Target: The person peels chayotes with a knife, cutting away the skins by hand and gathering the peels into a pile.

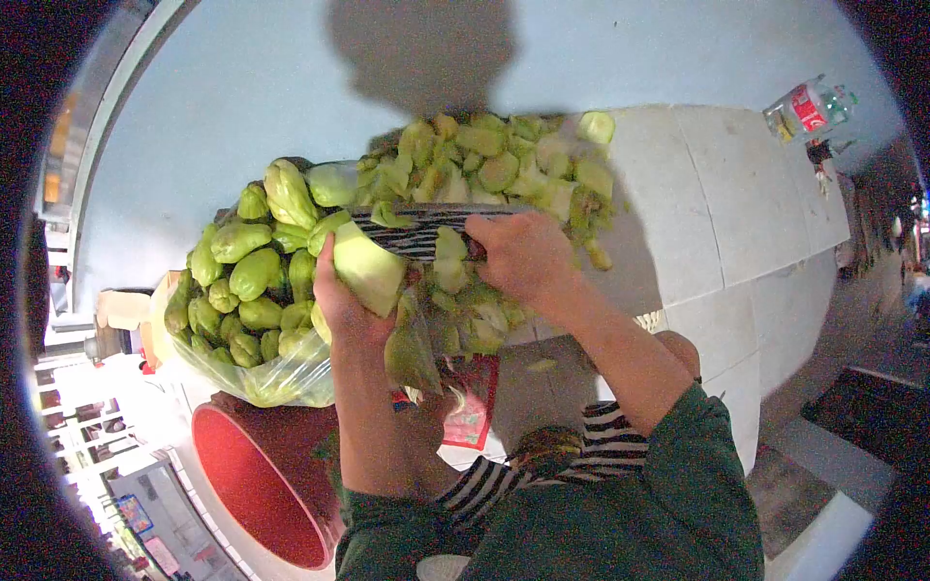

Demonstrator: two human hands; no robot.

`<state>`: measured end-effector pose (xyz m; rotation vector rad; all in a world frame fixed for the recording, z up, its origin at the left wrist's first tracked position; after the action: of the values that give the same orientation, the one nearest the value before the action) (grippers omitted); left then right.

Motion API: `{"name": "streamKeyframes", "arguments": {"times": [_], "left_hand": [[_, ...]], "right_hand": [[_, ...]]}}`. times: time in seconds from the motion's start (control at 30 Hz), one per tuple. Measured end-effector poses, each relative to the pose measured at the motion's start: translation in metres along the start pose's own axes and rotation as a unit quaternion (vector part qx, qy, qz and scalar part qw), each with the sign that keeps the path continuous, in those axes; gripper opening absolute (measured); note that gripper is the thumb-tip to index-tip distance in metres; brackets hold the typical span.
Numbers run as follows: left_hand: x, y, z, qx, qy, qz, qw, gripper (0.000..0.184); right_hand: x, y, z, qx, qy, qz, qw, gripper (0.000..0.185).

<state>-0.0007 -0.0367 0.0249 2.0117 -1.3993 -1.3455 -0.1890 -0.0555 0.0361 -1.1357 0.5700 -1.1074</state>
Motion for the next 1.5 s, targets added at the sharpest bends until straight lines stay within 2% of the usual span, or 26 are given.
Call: {"name": "streamKeyframes", "arguments": {"times": [0.1, 0.23, 0.3, 0.37, 0.43, 0.5, 0.57, 0.63, 0.7, 0.73, 0.8, 0.83, 0.9, 0.97, 1.03, 1.1, 1.23, 1.33, 1.37, 1.4, 1.43, 1.5], "left_hand": [[0.002, 0.002, -0.003, -0.006, 0.006, 0.031, 0.999, 0.047], [0.007, 0.000, -0.005, -0.079, 0.047, 0.040, 0.995, 0.051], [0.002, 0.004, -0.001, -0.119, -0.013, 0.076, 0.990, 0.054], [0.006, 0.001, 0.002, -0.109, -0.015, 0.064, 0.992, 0.057], [0.003, 0.005, 0.008, -0.138, -0.060, 0.052, 0.987, 0.054], [0.008, 0.000, 0.012, -0.121, -0.062, 0.077, 0.988, 0.053], [0.011, -0.004, 0.013, -0.056, -0.043, 0.057, 0.996, 0.054], [0.013, -0.002, 0.012, -0.057, -0.020, 0.052, 0.997, 0.052], [0.012, 0.000, 0.010, -0.060, 0.027, 0.041, 0.997, 0.048], [0.007, 0.002, 0.006, -0.069, 0.028, 0.021, 0.997, 0.048], [0.003, 0.007, 0.005, -0.066, 0.027, 0.032, 0.997, 0.047], [0.002, 0.008, 0.004, -0.067, 0.028, 0.041, 0.997, 0.047], [0.007, -0.002, 0.001, -0.058, 0.019, 0.053, 0.997, 0.044], [0.015, -0.009, 0.004, -0.062, -0.043, 0.086, 0.993, 0.042], [0.011, -0.004, 0.006, -0.074, -0.024, 0.080, 0.994, 0.044], [0.001, 0.001, 0.000, -0.018, 0.024, 0.058, 0.998, 0.045], [-0.002, 0.001, -0.003, -0.049, 0.040, 0.018, 0.998, 0.045], [0.009, -0.008, -0.003, -0.070, 0.051, 0.034, 0.996, 0.046], [0.010, -0.010, -0.003, -0.069, 0.053, 0.033, 0.996, 0.046], [0.010, -0.010, 0.002, -0.101, 0.013, 0.057, 0.993, 0.047], [0.010, -0.008, 0.006, -0.133, -0.027, 0.080, 0.988, 0.047], [0.011, -0.008, 0.007, -0.117, -0.032, 0.099, 0.988, 0.048]], "right_hand": [[-0.005, -0.007, 0.011, 0.036, -0.043, -0.060, 0.997, 0.023], [-0.009, -0.004, 0.016, 0.020, -0.103, -0.045, 0.993, 0.023], [-0.012, -0.013, 0.028, 0.018, -0.182, -0.105, 0.977, 0.022], [-0.015, -0.010, 0.032, 0.007, -0.187, -0.123, 0.975, 0.021], [-0.016, -0.010, 0.035, -0.003, -0.190, -0.141, 0.972, 0.020], [-0.017, -0.013, 0.039, -0.008, -0.203, -0.146, 0.968, 0.018], [-0.018, -0.014, 0.040, -0.006, -0.209, -0.152, 0.966, 0.019], [-0.018, -0.009, 0.039, -0.004, -0.215, -0.158, 0.964, 0.020], [-0.012, 0.002, 0.022, 0.033, -0.087, -0.142, 0.986, 0.021], [-0.012, 0.001, 0.019, 0.032, -0.086, -0.143, 0.986, 0.021], [-0.009, 0.000, 0.010, 0.046, -0.030, -0.063, 0.997, 0.023], [-0.009, -0.004, 0.012, 0.044, -0.031, -0.063, 0.997, 0.023], [-0.015, -0.011, 0.028, 0.051, -0.135, -0.069, 0.987, 0.024], [-0.016, -0.010, 0.032, 0.053, -0.135, -0.072, 0.987, 0.024], [-0.014, -0.005, 0.031, 0.053, -0.133, -0.074, 0.987, 0.024], [-0.002, 0.006, 0.007, 0.091, 0.038, -0.040, 0.994, 0.024], [-0.003, 0.002, 0.005, 0.077, 0.031, 0.014, 0.996, 0.023], [-0.009, 0.007, 0.012, 0.095, -0.025, -0.039, 0.994, 0.024], [-0.010, -0.001, 0.020, 0.075, -0.082, -0.055, 0.992, 0.024], [-0.011, -0.005, 0.027, 0.053, -0.138, -0.070, 0.986, 0.023], [-0.012, -0.003, 0.029, 0.054, -0.139, -0.070, 0.986, 0.023], [-0.018, -0.005, 0.038, 0.019, -0.195, -0.153, 0.969, 0.020]]}}
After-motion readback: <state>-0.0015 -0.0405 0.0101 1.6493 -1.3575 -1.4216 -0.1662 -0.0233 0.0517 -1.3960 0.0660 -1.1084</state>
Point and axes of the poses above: each hand's wrist, its own x-axis towards the middle knuckle, its own y-axis out of the palm, z = x × y, the point moved 5 cm from there along x, towards the middle knuckle, and after that the axes turned 7 degrees about -x, right-handed, at the moved point
